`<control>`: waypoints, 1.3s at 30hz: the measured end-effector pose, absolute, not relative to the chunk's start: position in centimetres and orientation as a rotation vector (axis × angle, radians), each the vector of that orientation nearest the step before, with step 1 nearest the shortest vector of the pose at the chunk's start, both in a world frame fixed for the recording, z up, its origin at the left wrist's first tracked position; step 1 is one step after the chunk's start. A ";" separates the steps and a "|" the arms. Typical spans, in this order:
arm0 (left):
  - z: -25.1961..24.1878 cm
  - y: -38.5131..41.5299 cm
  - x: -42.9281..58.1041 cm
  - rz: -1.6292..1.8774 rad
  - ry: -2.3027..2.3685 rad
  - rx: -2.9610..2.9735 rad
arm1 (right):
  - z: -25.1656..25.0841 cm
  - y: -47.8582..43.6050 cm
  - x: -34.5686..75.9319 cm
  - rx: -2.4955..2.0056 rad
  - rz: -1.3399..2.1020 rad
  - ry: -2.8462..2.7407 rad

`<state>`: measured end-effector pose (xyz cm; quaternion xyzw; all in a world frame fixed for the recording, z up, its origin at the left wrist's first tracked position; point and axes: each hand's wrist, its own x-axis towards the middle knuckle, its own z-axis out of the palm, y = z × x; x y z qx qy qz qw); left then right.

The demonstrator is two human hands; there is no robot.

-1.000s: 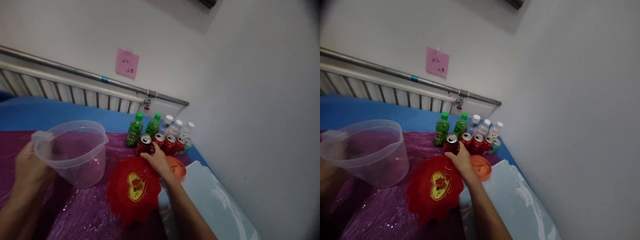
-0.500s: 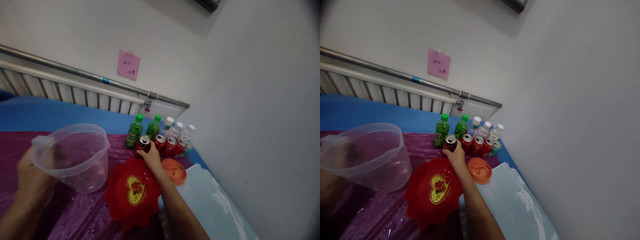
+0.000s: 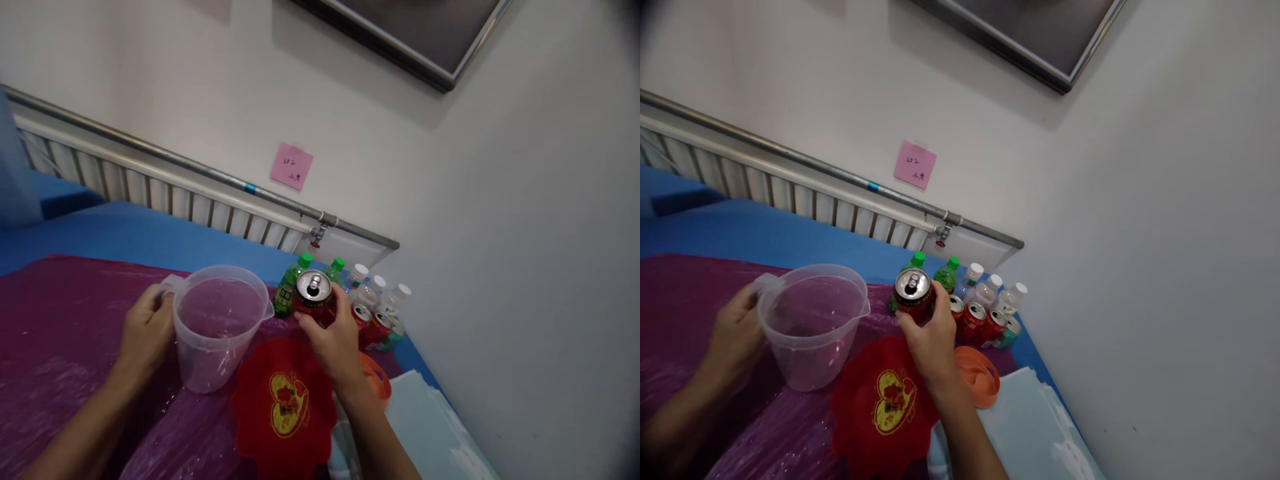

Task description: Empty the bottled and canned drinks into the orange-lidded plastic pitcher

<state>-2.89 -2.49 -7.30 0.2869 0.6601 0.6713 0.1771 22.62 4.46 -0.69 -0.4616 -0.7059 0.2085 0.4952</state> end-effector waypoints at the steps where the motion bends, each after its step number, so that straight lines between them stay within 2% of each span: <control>1: -7.1 -2.6 -2.9 1.897 1.830 0.797 | 0.0 4.4 22.3 -1.058 0.394 -1.774; 6: -6.6 -2.8 -2.9 1.883 1.737 0.768 | 2.0 4.9 20.6 -0.694 -0.357 -2.030; 11: -7.0 -2.5 -3.0 1.915 1.699 0.774 | 2.9 5.0 19.0 -0.584 -0.666 -2.124; 39: -7.1 -2.4 -3.0 1.903 1.713 0.766 | 4.5 4.2 17.1 -0.443 -0.889 -2.268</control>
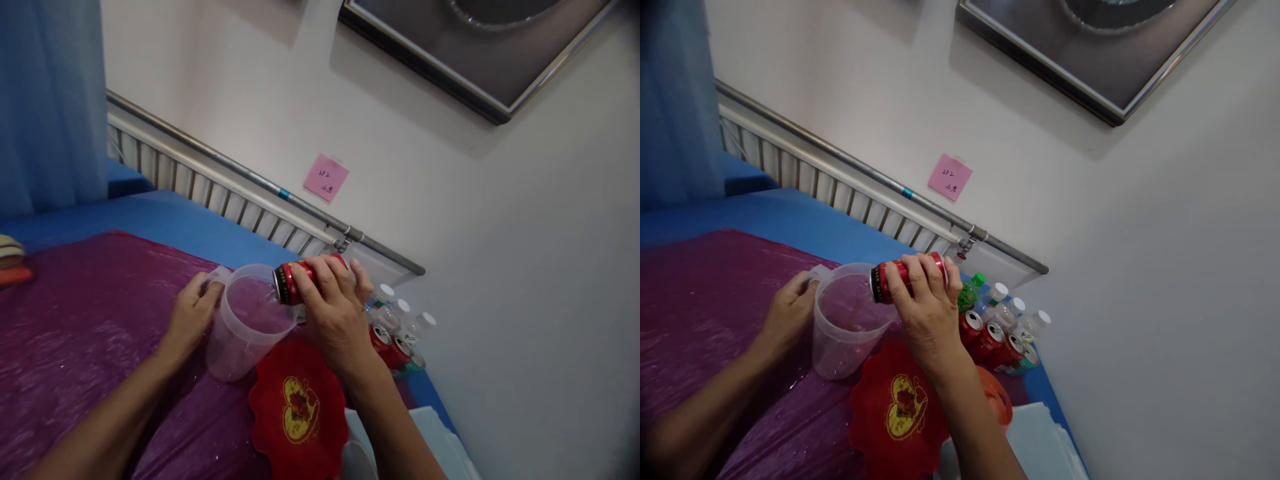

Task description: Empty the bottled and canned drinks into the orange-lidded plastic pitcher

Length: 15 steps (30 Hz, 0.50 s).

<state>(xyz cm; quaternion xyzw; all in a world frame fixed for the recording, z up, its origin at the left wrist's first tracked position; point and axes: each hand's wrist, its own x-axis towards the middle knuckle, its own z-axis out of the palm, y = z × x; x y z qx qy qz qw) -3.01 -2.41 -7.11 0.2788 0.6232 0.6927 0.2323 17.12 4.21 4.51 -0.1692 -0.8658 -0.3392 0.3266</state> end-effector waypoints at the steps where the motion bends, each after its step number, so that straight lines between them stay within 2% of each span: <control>1: -7.0 -2.5 -3.0 1.904 1.709 0.769 | 4.5 4.2 17.1 -0.444 -0.887 -2.275; 15: -6.9 -2.5 -3.2 1.926 1.672 0.816 | 4.9 3.8 16.8 -0.352 -0.963 -2.320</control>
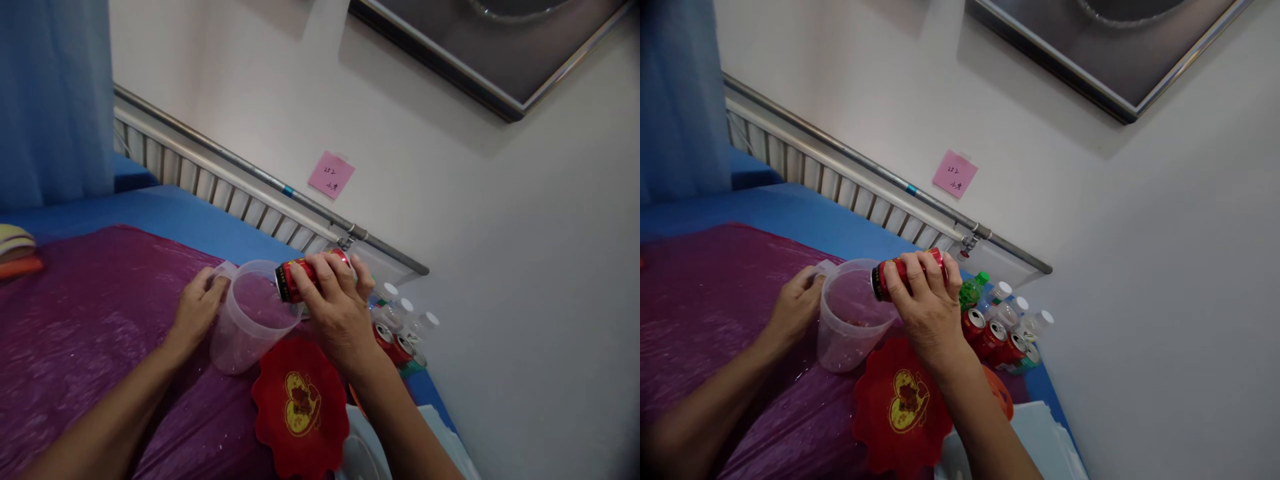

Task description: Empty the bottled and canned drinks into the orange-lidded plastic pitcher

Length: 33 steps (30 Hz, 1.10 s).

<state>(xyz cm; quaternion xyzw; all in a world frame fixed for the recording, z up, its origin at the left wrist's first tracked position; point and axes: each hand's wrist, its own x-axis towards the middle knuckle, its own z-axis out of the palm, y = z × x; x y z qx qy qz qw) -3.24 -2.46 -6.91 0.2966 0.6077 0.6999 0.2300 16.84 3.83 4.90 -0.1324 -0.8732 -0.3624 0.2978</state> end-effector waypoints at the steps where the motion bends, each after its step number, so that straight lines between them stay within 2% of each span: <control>1: -6.9 -2.5 -3.3 1.925 1.671 0.815 | 4.9 3.8 16.9 -0.346 -0.964 -2.320; 33: -6.3 -2.9 -3.3 1.884 1.687 0.820 | 5.2 3.4 16.5 -0.315 -1.019 -2.334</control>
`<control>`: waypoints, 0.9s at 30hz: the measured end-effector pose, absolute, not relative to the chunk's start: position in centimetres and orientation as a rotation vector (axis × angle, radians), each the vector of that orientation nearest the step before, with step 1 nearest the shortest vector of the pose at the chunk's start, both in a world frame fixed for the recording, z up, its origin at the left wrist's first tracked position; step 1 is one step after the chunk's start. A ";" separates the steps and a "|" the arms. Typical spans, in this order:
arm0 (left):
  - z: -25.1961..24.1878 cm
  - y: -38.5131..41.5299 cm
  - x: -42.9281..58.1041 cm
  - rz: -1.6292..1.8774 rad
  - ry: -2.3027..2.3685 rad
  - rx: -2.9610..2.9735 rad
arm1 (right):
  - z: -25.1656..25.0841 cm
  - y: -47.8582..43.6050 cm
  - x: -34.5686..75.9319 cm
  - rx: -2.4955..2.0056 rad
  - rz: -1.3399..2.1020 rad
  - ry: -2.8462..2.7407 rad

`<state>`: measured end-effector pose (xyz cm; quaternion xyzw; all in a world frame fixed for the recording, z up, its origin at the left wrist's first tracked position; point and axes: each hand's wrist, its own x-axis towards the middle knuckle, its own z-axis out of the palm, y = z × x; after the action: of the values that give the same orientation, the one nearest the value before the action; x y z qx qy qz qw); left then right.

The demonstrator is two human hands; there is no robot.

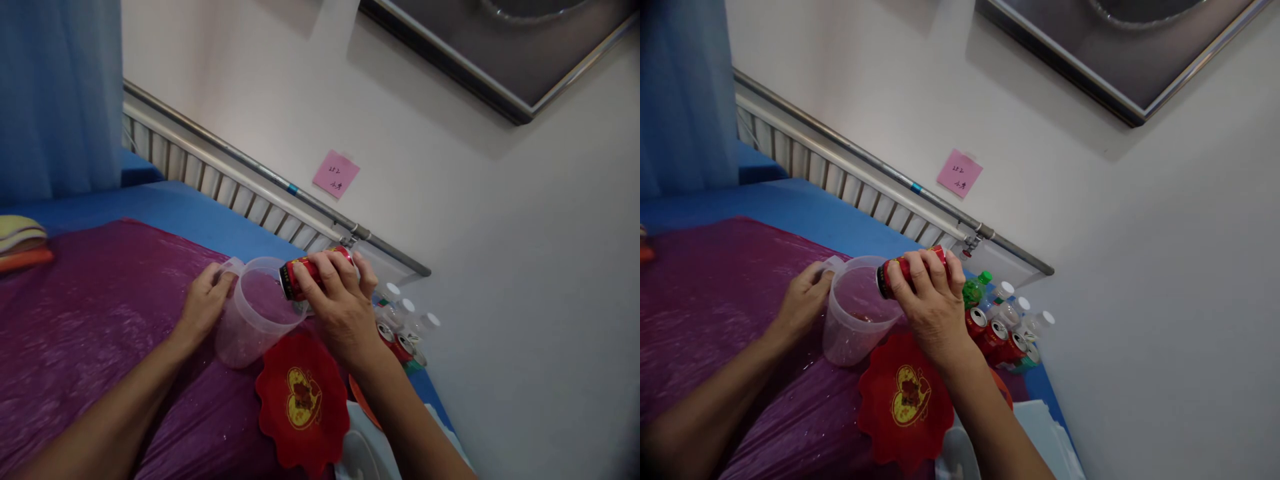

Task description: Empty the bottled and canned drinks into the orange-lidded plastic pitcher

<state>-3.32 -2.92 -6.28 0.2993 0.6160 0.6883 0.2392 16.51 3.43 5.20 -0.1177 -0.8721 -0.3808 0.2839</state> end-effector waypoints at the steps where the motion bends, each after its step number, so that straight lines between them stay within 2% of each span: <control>1: -6.3 -2.9 -3.3 1.884 1.683 0.817 | 5.2 3.4 16.5 -0.320 -1.021 -2.331; 12: -6.7 -2.6 -3.4 1.966 1.527 0.783 | 5.1 3.5 16.6 -0.322 -0.997 -2.336; 19: -6.9 -2.7 -4.0 2.211 1.284 0.743 | 4.5 3.5 16.9 -0.445 -0.880 -2.266; 23: -5.3 -3.8 -3.8 2.345 1.384 0.777 | 4.3 3.7 17.7 -0.649 -0.538 -2.174; 27: -1.4 -6.2 -2.2 2.335 1.734 0.973 | 5.4 2.6 18.4 -0.948 0.087 -1.974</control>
<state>-2.24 -6.25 -1.41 0.3169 0.5649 0.7609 0.0375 18.42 2.61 5.44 -0.3847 -0.8011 0.0352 0.4572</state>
